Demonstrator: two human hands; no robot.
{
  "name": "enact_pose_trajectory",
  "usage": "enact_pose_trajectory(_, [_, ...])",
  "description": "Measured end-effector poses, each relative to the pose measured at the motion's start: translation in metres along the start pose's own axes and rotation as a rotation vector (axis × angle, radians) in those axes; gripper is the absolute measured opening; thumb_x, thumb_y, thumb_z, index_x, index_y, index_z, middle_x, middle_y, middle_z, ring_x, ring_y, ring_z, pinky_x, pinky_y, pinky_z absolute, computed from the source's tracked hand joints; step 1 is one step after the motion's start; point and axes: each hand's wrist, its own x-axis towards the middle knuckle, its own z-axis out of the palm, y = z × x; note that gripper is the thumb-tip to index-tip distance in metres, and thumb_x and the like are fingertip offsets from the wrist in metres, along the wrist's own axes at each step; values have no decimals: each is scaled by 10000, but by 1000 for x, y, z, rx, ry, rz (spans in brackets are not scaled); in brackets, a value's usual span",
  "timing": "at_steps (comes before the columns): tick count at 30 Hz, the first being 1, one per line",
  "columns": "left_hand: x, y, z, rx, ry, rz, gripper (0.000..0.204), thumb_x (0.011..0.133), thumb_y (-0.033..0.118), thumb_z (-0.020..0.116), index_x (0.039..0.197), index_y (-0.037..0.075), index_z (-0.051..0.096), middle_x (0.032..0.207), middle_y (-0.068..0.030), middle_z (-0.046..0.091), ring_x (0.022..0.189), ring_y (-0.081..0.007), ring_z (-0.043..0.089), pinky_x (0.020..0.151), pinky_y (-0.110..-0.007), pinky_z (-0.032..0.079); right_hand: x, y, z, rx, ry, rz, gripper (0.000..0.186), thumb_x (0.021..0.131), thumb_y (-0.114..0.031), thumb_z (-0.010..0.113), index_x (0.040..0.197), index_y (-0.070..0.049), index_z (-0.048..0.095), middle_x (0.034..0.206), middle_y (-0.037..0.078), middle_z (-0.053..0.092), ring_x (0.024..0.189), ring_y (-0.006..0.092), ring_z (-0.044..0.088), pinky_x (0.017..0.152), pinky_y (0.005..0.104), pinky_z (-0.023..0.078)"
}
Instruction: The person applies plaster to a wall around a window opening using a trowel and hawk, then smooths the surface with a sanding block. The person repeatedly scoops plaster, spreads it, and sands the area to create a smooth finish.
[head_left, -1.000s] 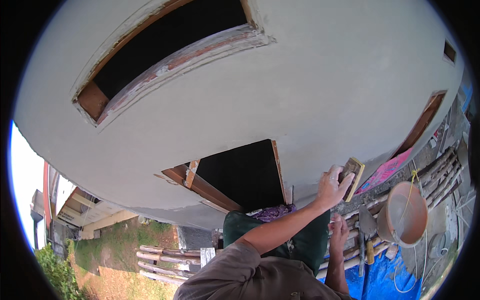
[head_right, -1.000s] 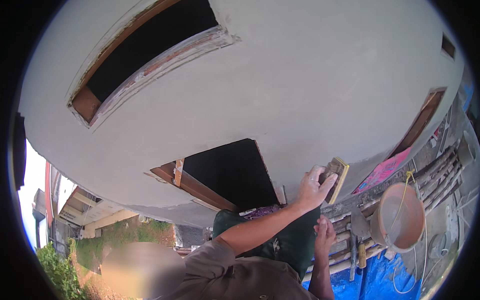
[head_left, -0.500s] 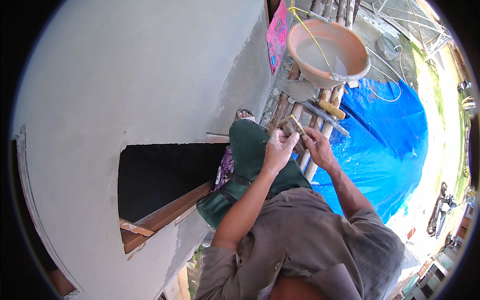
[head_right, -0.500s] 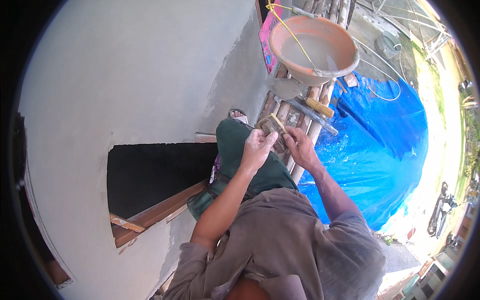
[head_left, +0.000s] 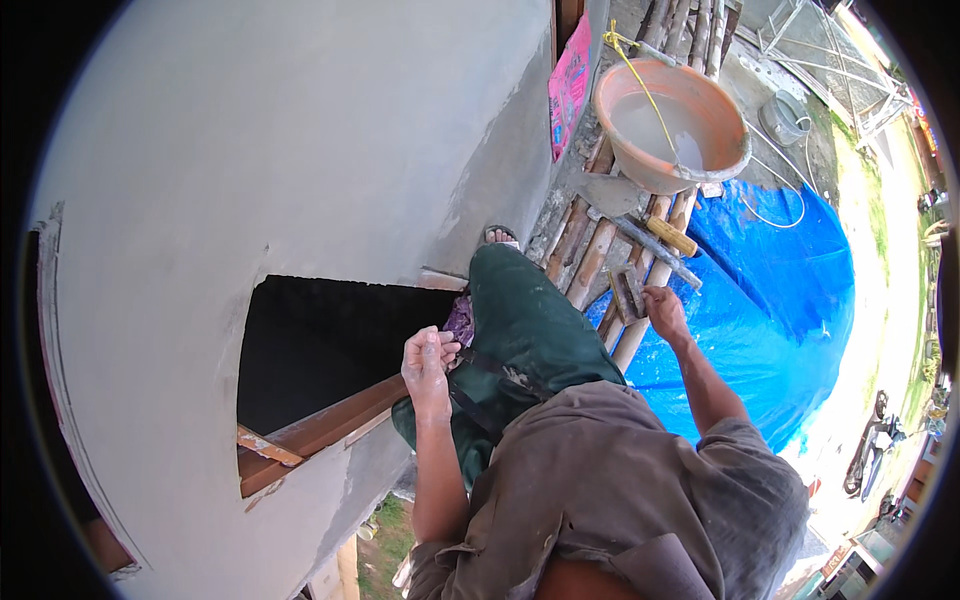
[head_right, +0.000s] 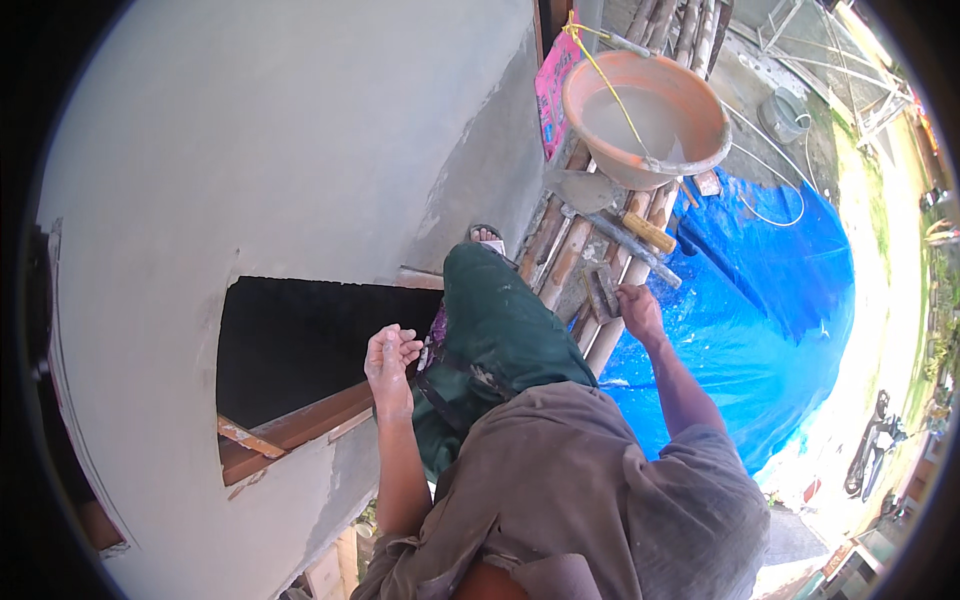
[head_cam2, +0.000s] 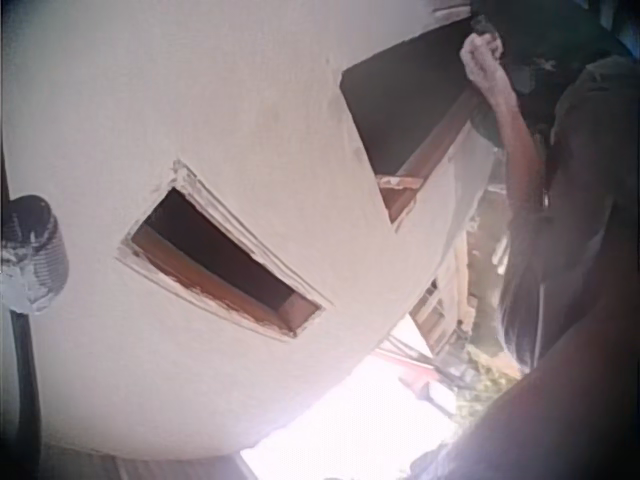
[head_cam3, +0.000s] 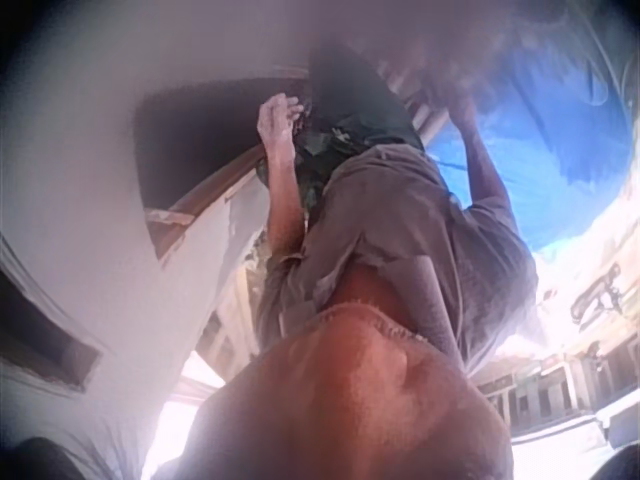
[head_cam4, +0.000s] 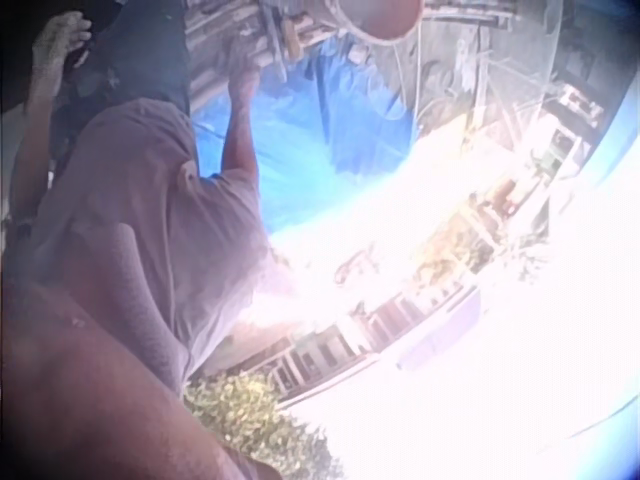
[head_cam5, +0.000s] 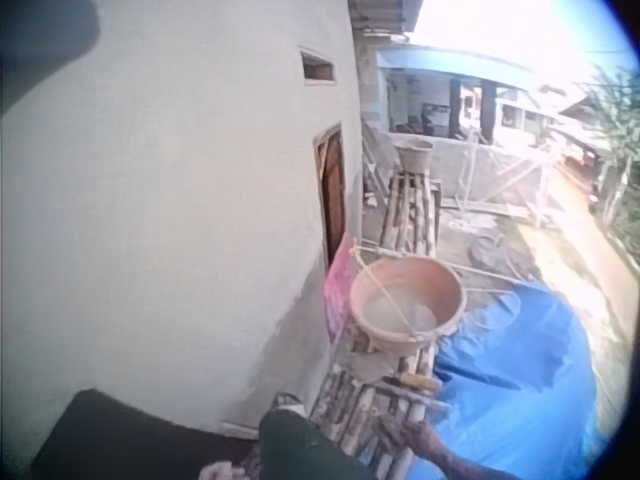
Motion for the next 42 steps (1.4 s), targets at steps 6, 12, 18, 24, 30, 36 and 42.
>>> enact_pose_trajectory(6, [-28,-28,-50,-58,196,-52,232,1009,274,580,1106,65,608,944,-62,688,797,-121,659,721,-248,507,5,-22,-31,-33,59,13,283,913,-253,621,1119,-75,697,1099,171,634,1009,340,615,895,435,474])
enact_pose_trajectory(12, [-33,-44,-63,-40,232,-6,246,1007,305,581,1083,73,608,929,-59,687,804,-129,662,734,-256,507,99,-40,-51,-543,262,-227,427,873,-258,578,1262,-82,608,1166,172,611,1099,367,564,968,501,407])
enact_pose_trajectory(18, [-26,-35,-61,-225,236,180,230,991,265,615,1077,54,581,958,-26,618,880,-100,608,790,-273,500,199,50,-31,-470,-75,-651,472,868,-210,541,1294,-7,547,1258,295,562,1125,491,544,974,561,424])
enact_pose_trajectory(24, [-42,-48,-76,-243,352,163,223,983,241,626,1023,27,578,901,-19,617,802,-92,582,731,-264,502,163,12,-32,-421,-177,-470,436,894,-196,580,1241,65,546,1204,307,580,1107,472,555,957,496,436])
enact_pose_trajectory(30, [-40,-49,-103,-294,446,233,244,977,263,633,1015,27,586,869,-4,609,778,-78,574,719,-243,489,73,-137,-89,-135,-185,-731,445,920,-195,601,1240,107,538,1217,311,582,1133,445,560,992,467,425])
enact_pose_trajectory(36, [-33,2,-133,-320,448,450,224,990,221,611,1046,5,594,955,-27,619,854,-98,601,811,-274,524,1,-323,-150,-151,41,-1226,423,925,-219,586,1214,80,508,957,236,558,826,396,525,751,451,428])
enact_pose_trajectory(42, [-59,67,-177,-368,591,687,234,990,203,612,1082,-10,593,990,-55,637,899,-115,610,843,-282,521,-101,-476,-171,-104,-54,-1578,361,936,-126,544,1243,56,486,1005,243,578,863,429,570,775,469,452])
